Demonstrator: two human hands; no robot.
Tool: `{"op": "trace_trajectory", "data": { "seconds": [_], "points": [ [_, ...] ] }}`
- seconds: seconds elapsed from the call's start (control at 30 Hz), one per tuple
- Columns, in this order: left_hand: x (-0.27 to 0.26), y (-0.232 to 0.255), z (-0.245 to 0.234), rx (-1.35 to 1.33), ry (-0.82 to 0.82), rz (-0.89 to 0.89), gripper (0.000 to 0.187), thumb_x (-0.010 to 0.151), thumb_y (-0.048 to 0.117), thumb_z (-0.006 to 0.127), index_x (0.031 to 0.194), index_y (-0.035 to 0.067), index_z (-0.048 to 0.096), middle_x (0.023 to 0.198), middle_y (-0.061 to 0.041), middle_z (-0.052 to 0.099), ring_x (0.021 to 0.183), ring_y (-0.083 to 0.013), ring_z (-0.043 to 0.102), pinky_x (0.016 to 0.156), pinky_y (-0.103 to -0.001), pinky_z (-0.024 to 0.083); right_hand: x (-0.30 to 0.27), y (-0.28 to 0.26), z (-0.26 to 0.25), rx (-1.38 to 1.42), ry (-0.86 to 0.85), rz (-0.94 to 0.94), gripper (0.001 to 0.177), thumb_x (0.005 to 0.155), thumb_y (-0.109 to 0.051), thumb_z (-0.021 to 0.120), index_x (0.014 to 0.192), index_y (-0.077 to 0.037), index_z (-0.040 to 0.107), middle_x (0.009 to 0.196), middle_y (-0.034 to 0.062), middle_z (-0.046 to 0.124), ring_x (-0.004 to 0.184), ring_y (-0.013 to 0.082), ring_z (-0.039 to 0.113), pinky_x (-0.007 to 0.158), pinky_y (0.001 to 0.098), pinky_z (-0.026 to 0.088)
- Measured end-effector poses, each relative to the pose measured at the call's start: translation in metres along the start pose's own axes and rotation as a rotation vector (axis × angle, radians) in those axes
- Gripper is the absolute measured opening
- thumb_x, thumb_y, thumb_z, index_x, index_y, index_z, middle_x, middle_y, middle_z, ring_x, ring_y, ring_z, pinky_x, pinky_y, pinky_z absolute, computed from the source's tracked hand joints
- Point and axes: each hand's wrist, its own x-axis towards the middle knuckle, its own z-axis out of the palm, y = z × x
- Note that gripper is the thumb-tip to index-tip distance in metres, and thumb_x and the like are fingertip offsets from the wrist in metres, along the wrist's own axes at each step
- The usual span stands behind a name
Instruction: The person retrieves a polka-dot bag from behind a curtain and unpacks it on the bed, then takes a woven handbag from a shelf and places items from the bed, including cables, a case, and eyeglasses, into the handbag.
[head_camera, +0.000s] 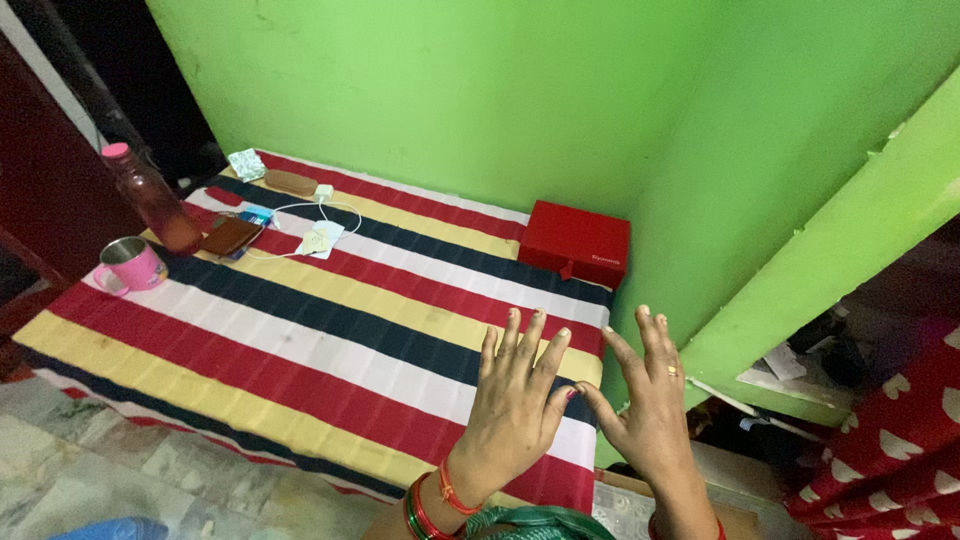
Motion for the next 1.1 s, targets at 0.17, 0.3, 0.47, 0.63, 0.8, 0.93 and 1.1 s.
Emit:
{"op": "trace_trajectory", "data": {
  "seconds": [0.17, 0.3, 0.47, 0.63, 0.8, 0.93, 1.1],
  "points": [
    [0.006, 0.023, -0.003, 0.021, 0.025, 0.001, 0.065, 0.104, 0.033, 0.058, 0.159, 0.009, 0.034, 0.163, -0.031, 0.031, 0.152, -0.0551, 0.025, 0.121, -0.069, 0.016, -0.003, 0.007, -0.015, 0.040, 0.036, -0.039, 0.075, 0.075, -0.039, 0.080, 0.141, -0.013, 0.054, 0.162, 0.0232, 0.031, 0.150, 0.0448, 0.030, 0.115, 0.0579, 0.030],
    [0.008, 0.035, 0.002, -0.027, -0.023, -0.051, 0.067, 0.104, 0.035, 0.057, 0.160, 0.006, 0.033, 0.160, -0.034, 0.033, 0.147, -0.0572, 0.030, 0.118, -0.071, 0.016, -0.005, 0.017, -0.020, 0.094, 0.049, -0.035, 0.084, 0.074, -0.037, 0.081, 0.145, -0.008, 0.048, 0.162, 0.0216, 0.034, 0.149, 0.0442, 0.033, 0.117, 0.0583, 0.030],
    [0.007, 0.045, 0.012, 0.015, -0.019, -0.056, 0.069, 0.103, 0.038, 0.058, 0.159, 0.007, 0.032, 0.159, -0.033, 0.035, 0.147, -0.0579, 0.030, 0.117, -0.072, 0.016, -0.008, 0.028, -0.023, 0.145, 0.045, -0.077, 0.085, 0.075, -0.036, 0.081, 0.147, -0.006, 0.045, 0.161, 0.0229, 0.033, 0.147, 0.0449, 0.035, 0.117, 0.0582, 0.030],
    [0.005, 0.055, 0.020, 0.070, 0.000, -0.059, 0.069, 0.102, 0.039, 0.058, 0.159, 0.007, 0.033, 0.161, -0.031, 0.034, 0.149, -0.0562, 0.026, 0.117, -0.072, 0.013, -0.010, 0.037, -0.027, 0.177, 0.022, -0.092, 0.084, 0.075, -0.036, 0.081, 0.146, -0.007, 0.046, 0.162, 0.0244, 0.032, 0.146, 0.0459, 0.036, 0.116, 0.0569, 0.031],
    [0.000, 0.067, 0.022, 0.091, -0.033, -0.103, 0.066, 0.101, 0.038, 0.058, 0.156, 0.007, 0.039, 0.159, -0.028, 0.036, 0.150, -0.0537, 0.024, 0.118, -0.072, 0.012, -0.018, 0.044, -0.030, 0.181, -0.008, -0.111, 0.082, 0.075, -0.035, 0.081, 0.145, -0.008, 0.047, 0.162, 0.0246, 0.032, 0.146, 0.0461, 0.036, 0.116, 0.0574, 0.031],
    [-0.008, 0.074, 0.025, 0.097, -0.053, -0.150, 0.063, 0.100, 0.037, 0.059, 0.151, 0.004, 0.042, 0.157, -0.028, 0.039, 0.150, -0.0528, 0.025, 0.117, -0.071, 0.014, -0.029, 0.052, -0.027, 0.211, -0.036, -0.096, 0.083, 0.076, -0.036, 0.082, 0.146, -0.008, 0.047, 0.162, 0.0244, 0.031, 0.146, 0.0466, 0.035, 0.115, 0.0580, 0.033],
    [-0.013, 0.084, 0.028, 0.116, -0.080, -0.206, 0.063, 0.097, 0.036, 0.062, 0.148, 0.004, 0.044, 0.153, -0.029, 0.039, 0.147, -0.0538, 0.025, 0.113, -0.072, 0.013, -0.040, 0.058, -0.028, 0.200, -0.083, -0.069, 0.085, 0.073, -0.036, 0.084, 0.145, -0.009, 0.048, 0.161, 0.0235, 0.031, 0.146, 0.0462, 0.035, 0.113, 0.0594, 0.032]
  ]
}}
